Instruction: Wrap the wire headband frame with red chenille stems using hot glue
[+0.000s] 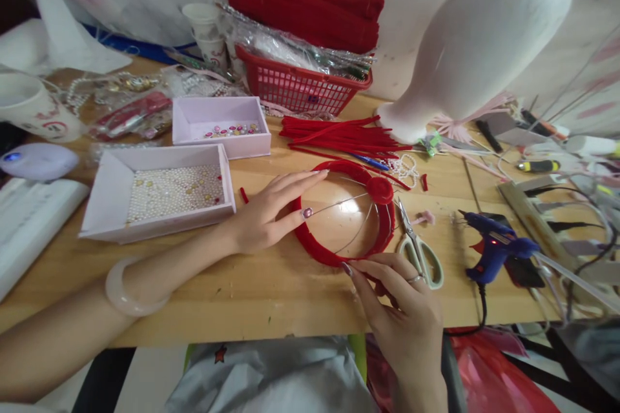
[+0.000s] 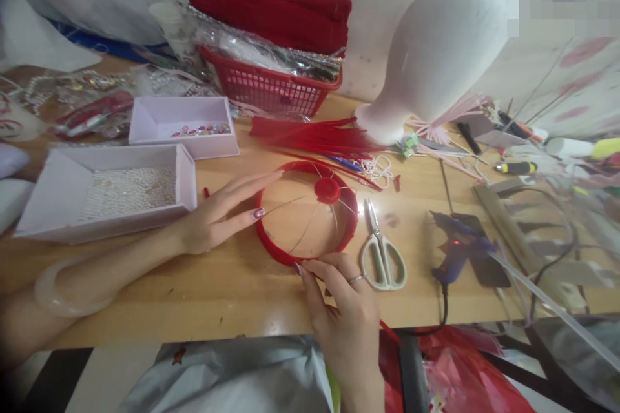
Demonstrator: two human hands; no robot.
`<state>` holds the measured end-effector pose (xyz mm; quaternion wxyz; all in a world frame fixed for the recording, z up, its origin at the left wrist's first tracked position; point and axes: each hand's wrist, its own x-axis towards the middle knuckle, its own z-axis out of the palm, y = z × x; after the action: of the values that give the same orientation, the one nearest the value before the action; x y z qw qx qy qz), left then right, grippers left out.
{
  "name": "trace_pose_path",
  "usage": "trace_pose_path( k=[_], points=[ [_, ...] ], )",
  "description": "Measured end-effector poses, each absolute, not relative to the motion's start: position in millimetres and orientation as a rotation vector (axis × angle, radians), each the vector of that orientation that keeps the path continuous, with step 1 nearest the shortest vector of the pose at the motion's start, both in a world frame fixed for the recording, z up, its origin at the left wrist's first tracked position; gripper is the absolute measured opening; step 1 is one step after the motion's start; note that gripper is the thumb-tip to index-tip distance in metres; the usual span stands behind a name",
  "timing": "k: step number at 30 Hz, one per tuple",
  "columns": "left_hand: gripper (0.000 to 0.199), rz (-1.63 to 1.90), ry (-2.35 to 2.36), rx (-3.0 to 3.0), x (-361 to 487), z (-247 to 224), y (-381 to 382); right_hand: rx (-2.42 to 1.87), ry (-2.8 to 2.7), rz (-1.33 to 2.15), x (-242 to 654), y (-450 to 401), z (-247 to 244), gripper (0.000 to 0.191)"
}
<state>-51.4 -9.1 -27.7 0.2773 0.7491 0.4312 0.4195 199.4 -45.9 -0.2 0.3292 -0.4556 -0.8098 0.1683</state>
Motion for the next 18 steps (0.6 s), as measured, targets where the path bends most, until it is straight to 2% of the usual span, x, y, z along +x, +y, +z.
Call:
trace_pose_path(
  k=[12, 18],
  points=[
    [0.056, 1.129, 1.17, 2.011, -50.2, -27.9, -6.0, -1.198, -2.192, 0.3, 195.1, -45.2, 9.8, 0.009],
    [0.071, 1.14, 1.129, 2.002, -49.7, -32.5, -6.0, -1.17, -2.222, 0.22, 194.3, -44.6, 11.7, 0.007]
  ],
)
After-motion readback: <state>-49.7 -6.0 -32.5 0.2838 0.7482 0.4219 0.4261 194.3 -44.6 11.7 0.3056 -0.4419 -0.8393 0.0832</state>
